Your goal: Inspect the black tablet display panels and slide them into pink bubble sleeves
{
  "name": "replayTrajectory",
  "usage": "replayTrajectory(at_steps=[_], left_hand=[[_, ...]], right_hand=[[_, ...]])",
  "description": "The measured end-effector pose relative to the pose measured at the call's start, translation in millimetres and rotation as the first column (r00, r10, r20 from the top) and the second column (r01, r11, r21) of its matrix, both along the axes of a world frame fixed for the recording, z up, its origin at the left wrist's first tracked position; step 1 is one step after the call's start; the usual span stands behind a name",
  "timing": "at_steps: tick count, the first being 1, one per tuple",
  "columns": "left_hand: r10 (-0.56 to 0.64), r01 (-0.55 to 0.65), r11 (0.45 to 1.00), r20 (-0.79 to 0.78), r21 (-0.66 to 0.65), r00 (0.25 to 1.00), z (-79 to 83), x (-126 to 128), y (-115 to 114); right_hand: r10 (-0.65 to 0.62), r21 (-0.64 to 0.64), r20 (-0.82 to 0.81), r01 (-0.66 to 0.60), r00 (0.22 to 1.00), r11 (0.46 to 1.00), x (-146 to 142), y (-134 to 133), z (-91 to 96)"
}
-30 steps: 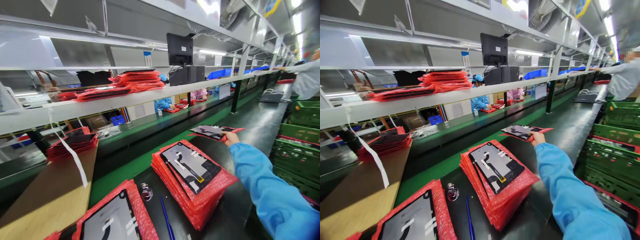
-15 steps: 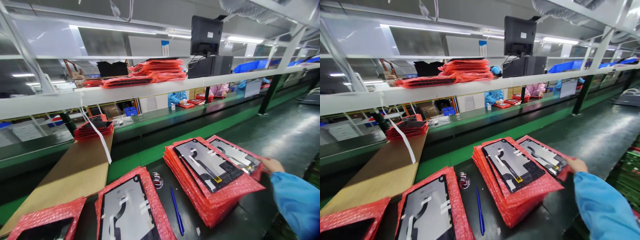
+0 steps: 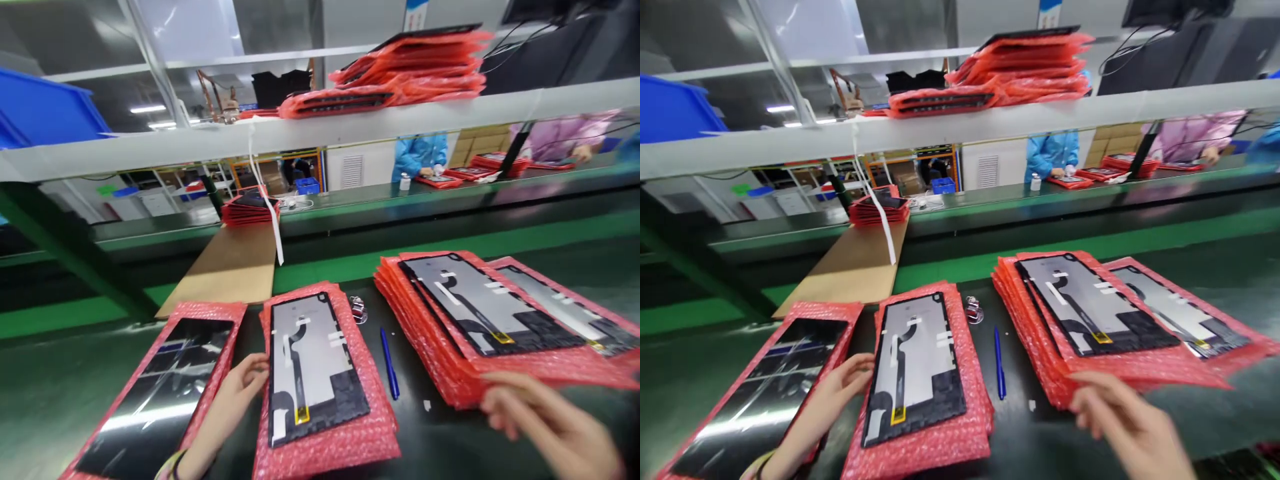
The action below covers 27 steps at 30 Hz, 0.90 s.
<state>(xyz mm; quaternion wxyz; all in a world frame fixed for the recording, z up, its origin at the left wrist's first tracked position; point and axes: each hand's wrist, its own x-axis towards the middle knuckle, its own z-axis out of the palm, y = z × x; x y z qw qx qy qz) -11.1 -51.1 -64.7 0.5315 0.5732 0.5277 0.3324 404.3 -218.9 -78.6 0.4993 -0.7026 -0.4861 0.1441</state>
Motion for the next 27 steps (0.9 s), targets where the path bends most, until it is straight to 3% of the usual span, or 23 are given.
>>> replayTrajectory(at_steps=[1, 2, 4, 10, 16, 19, 23, 27], left_hand=[[-0.014, 0.014, 1.0, -0.01, 0.008, 1.0, 5.1, 1, 3], [-0.016, 0.016, 0.999, -0.018, 0.035, 1.0, 10.3, 2, 5], [0.008, -0.006, 0.996, -0.021, 0.084, 1.0, 19.2, 3, 8], [-0.025, 0.027, 0.999, 0.042, -0.034, 0.999, 21.4, 8, 22], [-0.042, 0.051, 0.983, 0.053, -0.174, 0.998, 18.1, 14, 39], [-0.06, 0.078, 0.976, 0.095, -0.204, 0.994, 28.5, 18, 46], [-0.052, 0.11, 0.967, 0.244, -0.231, 0.968, 44.1, 32, 43], [0.048, 0.046, 0.974, 0.4, -0.222, 0.915, 44.8, 53, 32]], right_hand=[[0.23, -0.1, -0.008, -0.229, 0.973, 0.968, -23, 8, -7.5], [0.362, -0.193, 0.016, -0.353, 0.932, 0.916, -43, 19, -14.7], [0.32, -0.267, 0.252, -0.252, 0.913, 0.93, -70, 43, -28.0], [0.211, -0.339, 0.442, -0.056, 0.872, 0.939, -83, 105, -51.6], [0.336, -0.425, 0.413, -0.147, 0.846, 0.893, -82, 119, -42.2], [0.391, -0.376, 0.345, -0.256, 0.853, 0.89, -81, 109, -27.8], [0.342, -0.152, 0.113, -0.324, 0.933, 0.934, -73, 87, -1.9], [0.462, 0.083, -0.24, -0.456, 0.854, 0.886, -66, 77, 24.4]])
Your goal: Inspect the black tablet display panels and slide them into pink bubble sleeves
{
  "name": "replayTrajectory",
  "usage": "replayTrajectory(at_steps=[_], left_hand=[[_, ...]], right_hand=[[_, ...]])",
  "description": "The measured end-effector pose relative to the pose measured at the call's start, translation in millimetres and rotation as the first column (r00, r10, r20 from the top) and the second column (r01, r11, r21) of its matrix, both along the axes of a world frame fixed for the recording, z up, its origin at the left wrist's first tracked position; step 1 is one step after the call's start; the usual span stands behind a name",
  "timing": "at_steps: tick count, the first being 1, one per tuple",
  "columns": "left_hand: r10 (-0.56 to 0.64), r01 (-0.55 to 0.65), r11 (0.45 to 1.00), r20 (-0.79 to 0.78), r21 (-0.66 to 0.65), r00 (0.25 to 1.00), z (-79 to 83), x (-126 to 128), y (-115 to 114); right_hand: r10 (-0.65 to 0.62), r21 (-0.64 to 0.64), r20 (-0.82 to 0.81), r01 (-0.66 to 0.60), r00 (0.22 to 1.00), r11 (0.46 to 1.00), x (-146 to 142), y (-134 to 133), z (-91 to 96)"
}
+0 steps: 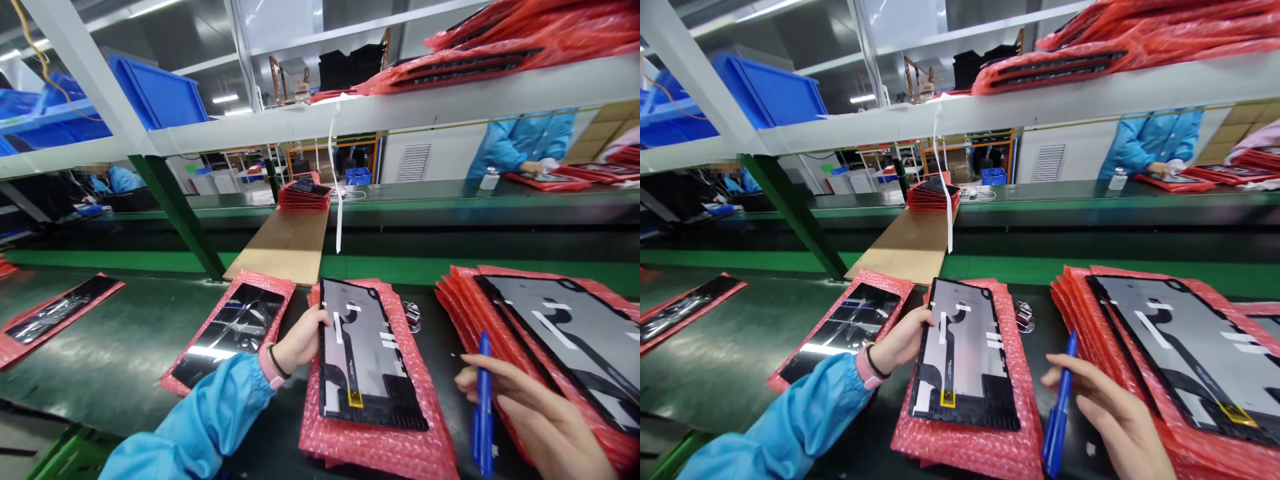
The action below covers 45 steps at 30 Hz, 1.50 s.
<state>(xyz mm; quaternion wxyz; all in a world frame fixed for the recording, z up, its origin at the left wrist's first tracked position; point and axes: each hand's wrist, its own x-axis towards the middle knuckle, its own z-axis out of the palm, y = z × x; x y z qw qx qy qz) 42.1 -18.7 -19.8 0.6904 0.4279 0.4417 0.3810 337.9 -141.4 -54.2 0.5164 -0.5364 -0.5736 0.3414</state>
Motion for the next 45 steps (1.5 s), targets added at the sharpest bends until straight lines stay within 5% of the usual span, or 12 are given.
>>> replayTrajectory(at_steps=[3, 8, 15, 19, 26, 36, 39, 41, 45], left_hand=[[0.035, -0.037, 0.999, 0.063, 0.023, 0.997, -4.1, 10, -4], [0.063, -0.076, 0.988, 0.098, 0.134, 0.993, 5.5, 10, -1], [0.121, -0.149, 0.927, 0.102, 0.345, 0.987, 52.4, 5, -6], [0.198, -0.249, 0.86, 0.157, 0.445, 0.967, 73.0, 8, -14], [0.222, -0.324, 0.862, 0.284, 0.391, 0.933, 84.3, 13, -19], [0.27, -0.375, 0.877, 0.337, 0.301, 0.902, 77.1, 9, -11], [0.267, -0.371, 0.876, 0.331, 0.309, 0.905, 78.3, 7, -7], [0.275, -0.383, 0.87, 0.337, 0.312, 0.9, 78.6, 6, -5], [0.277, -0.386, 0.859, 0.329, 0.336, 0.903, 77.5, 3, -7]], right_hand=[[0.022, 0.035, -0.197, -0.016, 0.98, 0.999, -9, 6, 19.9], [-0.004, 0.247, -0.261, 0.07, 0.965, 0.967, -46, 25, 60.5], [0.305, 0.311, -0.188, -0.238, 0.934, 0.92, -74, 36, 86.2], [0.098, 0.406, -0.018, -0.082, 0.995, 0.91, -88, 33, 85.3], [-0.197, 0.65, 0.172, 0.039, 0.965, 0.759, -104, 37, 88.4], [-0.226, 0.664, 0.308, -0.039, 0.924, 0.747, -107, 57, 77.2], [-0.163, 0.645, 0.21, -0.011, 0.964, 0.764, -107, 58, 76.2], [-0.053, 0.623, -0.029, 0.059, 0.998, 0.78, -106, 59, 76.4], [0.01, 0.592, -0.403, 0.252, 0.915, 0.766, -94, 63, 78.2]])
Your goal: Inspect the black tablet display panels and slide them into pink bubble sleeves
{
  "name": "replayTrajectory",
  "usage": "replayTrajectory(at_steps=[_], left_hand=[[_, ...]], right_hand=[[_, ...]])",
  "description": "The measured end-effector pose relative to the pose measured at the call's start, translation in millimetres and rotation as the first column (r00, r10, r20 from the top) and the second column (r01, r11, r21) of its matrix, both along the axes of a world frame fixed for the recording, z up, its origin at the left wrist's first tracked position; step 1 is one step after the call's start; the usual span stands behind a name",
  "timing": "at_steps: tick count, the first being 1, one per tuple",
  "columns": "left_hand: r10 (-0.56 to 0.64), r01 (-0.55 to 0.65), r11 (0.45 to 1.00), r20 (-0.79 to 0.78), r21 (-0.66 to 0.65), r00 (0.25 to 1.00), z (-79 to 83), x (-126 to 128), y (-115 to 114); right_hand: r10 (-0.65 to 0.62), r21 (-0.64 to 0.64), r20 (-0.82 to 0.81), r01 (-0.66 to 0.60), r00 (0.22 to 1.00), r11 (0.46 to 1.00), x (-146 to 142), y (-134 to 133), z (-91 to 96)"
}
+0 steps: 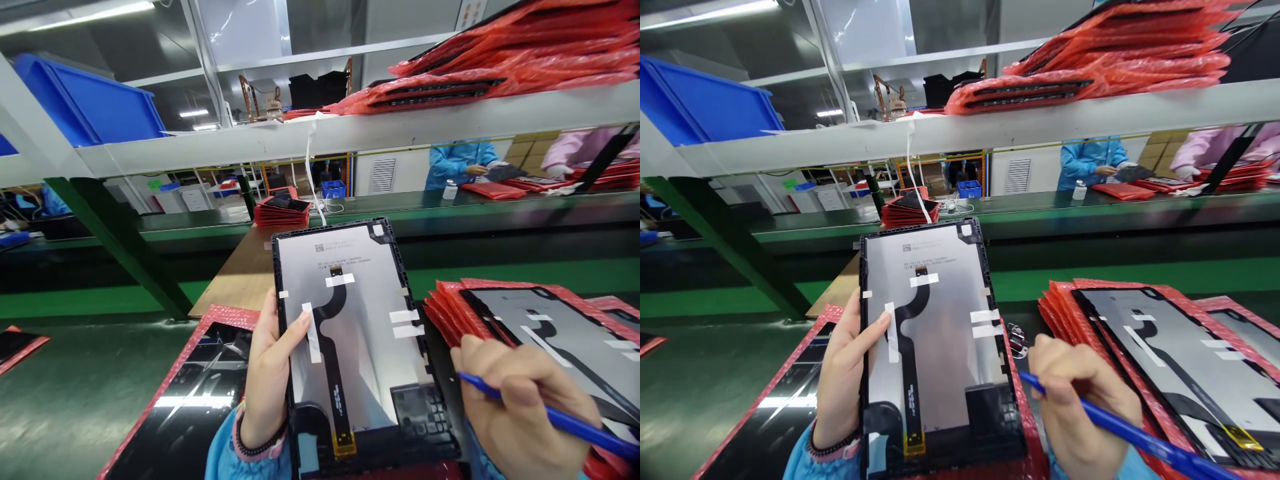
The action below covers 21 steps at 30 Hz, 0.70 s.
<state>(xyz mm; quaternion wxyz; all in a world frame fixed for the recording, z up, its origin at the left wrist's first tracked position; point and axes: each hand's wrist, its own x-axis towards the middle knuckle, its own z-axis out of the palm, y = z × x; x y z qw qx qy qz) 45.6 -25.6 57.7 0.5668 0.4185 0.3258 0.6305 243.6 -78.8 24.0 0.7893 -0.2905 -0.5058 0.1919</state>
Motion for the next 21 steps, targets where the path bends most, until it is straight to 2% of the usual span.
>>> replayTrajectory(at_steps=[2, 4, 6, 8, 10, 12, 15, 18, 21], left_hand=[[0.017, -0.017, 1.0, -0.016, 0.019, 1.0, -0.6, -1, -2], [0.041, -0.04, 0.999, -0.018, 0.029, 0.999, -0.8, -3, -3], [0.044, -0.044, 0.999, -0.016, 0.029, 0.999, -0.5, -3, -3], [0.04, -0.04, 0.999, -0.014, 0.035, 0.999, -0.2, -3, -2], [0.034, -0.033, 0.998, -0.014, 0.05, 0.999, -0.3, -3, -1], [0.025, -0.024, 0.998, -0.013, 0.064, 1.0, -0.8, -4, -1], [0.015, -0.014, 0.997, -0.016, 0.074, 1.0, -2.0, -4, 1], [0.016, -0.014, 0.996, -0.021, 0.091, 1.0, -3.4, -5, 4], [-0.005, 0.012, 0.992, -0.054, 0.126, 0.999, -4.8, -6, 5]], right_hand=[[-0.065, -0.024, 0.002, 0.065, 0.998, 0.998, 10, 4, 0.0], [-0.12, -0.131, 0.047, 0.125, 0.992, 0.983, 20, 7, -0.8], [-0.148, -0.284, 0.137, 0.182, 0.979, 0.941, 27, 9, -0.9], [-0.121, -0.399, 0.232, 0.208, 0.965, 0.893, 29, 11, 1.8], [-0.015, -0.494, 0.248, 0.14, 0.969, 0.858, 26, 13, 7.5], [0.139, -0.561, 0.204, -0.001, 0.969, 0.828, 20, 13, 14.5], [0.274, -0.59, 0.146, -0.139, 0.95, 0.795, 13, 13, 21.4], [0.295, -0.629, 0.102, -0.168, 0.95, 0.759, 14, 14, 19.7], [0.14, -0.639, 0.094, -0.048, 0.986, 0.768, 20, 19, 13.5]])
